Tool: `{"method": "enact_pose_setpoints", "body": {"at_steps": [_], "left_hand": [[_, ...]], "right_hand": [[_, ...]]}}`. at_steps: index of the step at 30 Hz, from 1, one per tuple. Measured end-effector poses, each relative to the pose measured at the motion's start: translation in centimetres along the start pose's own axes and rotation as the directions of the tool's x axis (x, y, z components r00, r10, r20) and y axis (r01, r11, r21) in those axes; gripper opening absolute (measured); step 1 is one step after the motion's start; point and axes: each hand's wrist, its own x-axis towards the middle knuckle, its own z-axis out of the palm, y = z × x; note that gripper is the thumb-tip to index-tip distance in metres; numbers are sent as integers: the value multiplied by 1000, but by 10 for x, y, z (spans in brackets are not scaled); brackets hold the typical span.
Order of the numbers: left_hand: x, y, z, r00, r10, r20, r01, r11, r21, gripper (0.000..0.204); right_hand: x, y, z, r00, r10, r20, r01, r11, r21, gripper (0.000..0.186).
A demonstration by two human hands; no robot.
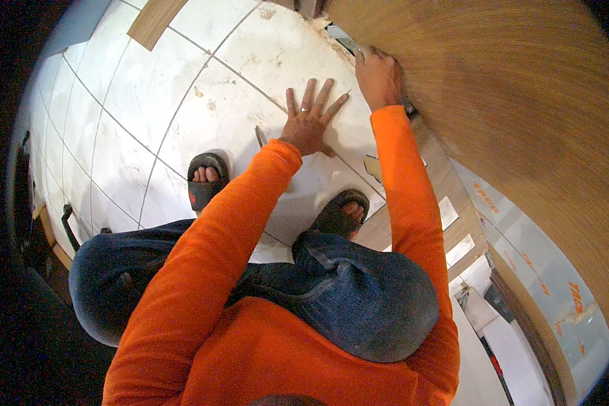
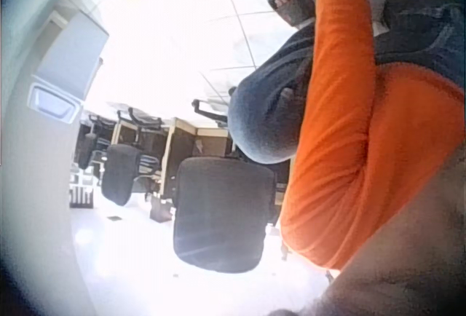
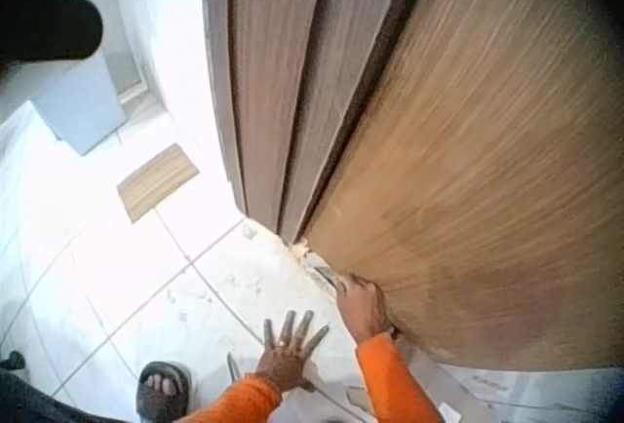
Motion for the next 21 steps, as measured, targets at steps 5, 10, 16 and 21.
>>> {"method": "enact_pose_setpoints", "body": {"at_steps": [5,10,16,21], "left_hand": [[1,1,-2,1000,-4,28,3,1000,23,149],[3,5,-3,1000,6,8,-6,999,34,147],[3,0,-1,1000,1,25,-2,1000,25,147],[0,-2,1,1000,-5,28,4,999,47,147]], "right_hand": [[2,-4,-1,1000,13,-13,-13,1000,7,31],[16,-3,0,992,-79,102,97,977,-188,21],[31,-31,-2,939,-107,328,214,926,-310,19],[-14,-3,0,997,7,78,4,991,-136,21]]}}
